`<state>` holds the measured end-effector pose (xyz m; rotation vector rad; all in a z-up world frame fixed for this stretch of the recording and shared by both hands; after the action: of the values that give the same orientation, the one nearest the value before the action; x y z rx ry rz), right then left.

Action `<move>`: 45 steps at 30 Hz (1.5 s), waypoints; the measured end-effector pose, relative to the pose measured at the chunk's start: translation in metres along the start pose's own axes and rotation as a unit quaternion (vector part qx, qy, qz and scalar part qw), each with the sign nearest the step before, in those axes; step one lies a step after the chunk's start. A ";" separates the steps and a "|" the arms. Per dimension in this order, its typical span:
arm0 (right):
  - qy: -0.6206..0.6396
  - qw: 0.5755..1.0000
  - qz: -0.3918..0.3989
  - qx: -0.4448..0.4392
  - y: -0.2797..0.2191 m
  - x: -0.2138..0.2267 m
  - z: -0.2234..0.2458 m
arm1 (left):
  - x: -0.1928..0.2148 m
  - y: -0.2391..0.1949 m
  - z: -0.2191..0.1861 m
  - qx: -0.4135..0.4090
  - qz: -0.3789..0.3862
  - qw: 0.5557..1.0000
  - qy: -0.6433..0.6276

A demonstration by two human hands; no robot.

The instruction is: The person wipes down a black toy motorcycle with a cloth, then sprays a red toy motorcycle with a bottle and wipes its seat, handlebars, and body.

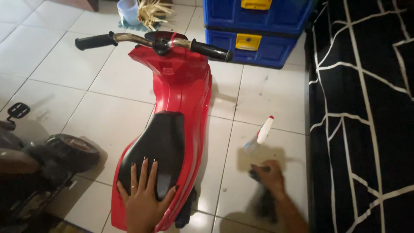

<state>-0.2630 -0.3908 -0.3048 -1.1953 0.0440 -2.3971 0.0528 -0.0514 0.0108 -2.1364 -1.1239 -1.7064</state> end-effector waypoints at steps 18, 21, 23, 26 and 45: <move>0.132 0.977 -0.008 0.167 0.021 0.059 0.189 | 0.000 0.019 0.004 -0.001 0.008 1.000 -0.015; 0.121 0.956 0.137 0.231 -0.007 0.039 0.218 | -0.003 0.017 0.006 0.008 0.017 1.000 -0.021; 0.105 0.935 0.219 0.259 -0.035 0.025 0.242 | -0.003 0.020 0.008 0.018 0.020 0.999 -0.026; 0.077 0.899 0.303 0.308 -0.091 0.014 0.280 | 0.000 0.021 0.003 0.003 0.012 1.000 -0.027; 0.056 0.932 0.267 0.237 -0.101 0.045 0.307 | 0.001 0.007 0.007 0.019 0.052 0.998 -0.023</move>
<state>-0.0907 -0.2659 -0.0569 -0.7042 -0.1493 -1.8459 0.0628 -0.0518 0.0114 -2.1815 -1.0280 -1.5858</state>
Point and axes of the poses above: each hand's wrist, its own y-axis towards the middle knuckle, its own x-axis out of the back of the hand, z = x × y, the point moved 8 cm from there along y, towards the middle knuckle, and after that the axes turned 8 degrees about -y, right-handed, at the moved point
